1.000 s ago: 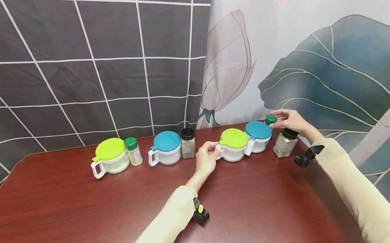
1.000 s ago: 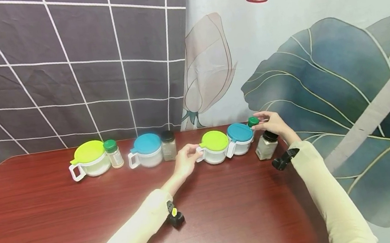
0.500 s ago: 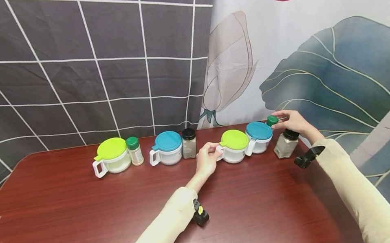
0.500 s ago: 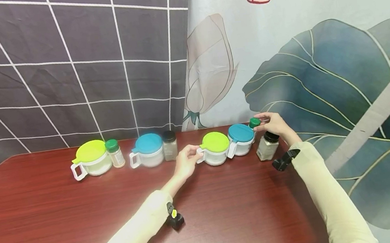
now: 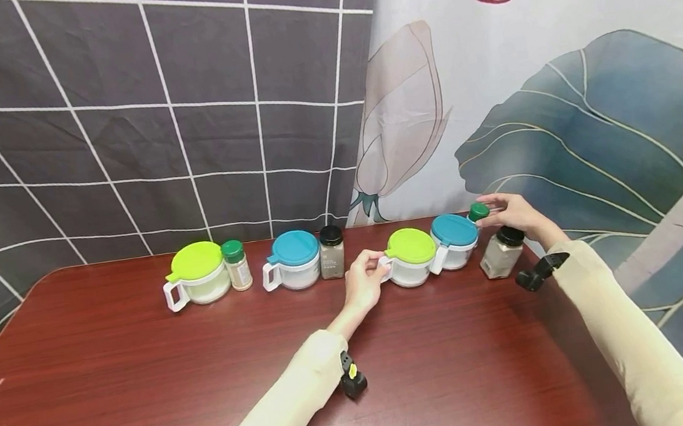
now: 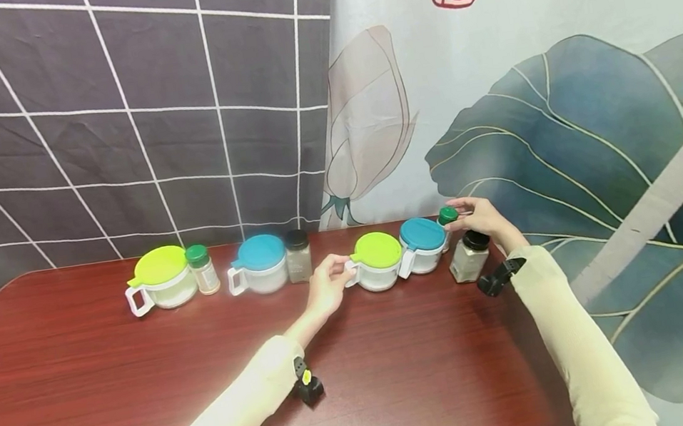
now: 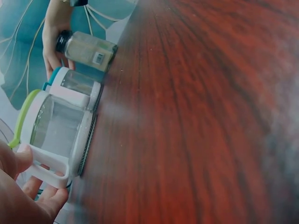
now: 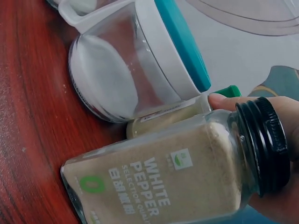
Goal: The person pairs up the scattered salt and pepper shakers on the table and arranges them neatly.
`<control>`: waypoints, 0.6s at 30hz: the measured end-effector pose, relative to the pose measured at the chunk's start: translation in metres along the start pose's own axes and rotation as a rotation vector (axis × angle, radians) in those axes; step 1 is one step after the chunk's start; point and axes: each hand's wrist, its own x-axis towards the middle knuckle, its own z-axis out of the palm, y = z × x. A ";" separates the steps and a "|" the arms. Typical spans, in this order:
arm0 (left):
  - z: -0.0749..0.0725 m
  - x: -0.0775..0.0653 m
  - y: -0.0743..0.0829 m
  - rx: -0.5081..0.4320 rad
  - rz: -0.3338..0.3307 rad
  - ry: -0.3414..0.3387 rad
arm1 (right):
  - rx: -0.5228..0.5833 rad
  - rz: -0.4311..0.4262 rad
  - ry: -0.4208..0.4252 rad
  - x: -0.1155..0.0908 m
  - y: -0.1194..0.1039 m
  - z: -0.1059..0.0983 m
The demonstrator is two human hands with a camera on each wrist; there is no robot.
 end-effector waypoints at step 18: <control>0.003 -0.002 -0.002 0.003 0.012 0.030 | -0.022 0.023 -0.044 0.003 0.002 -0.001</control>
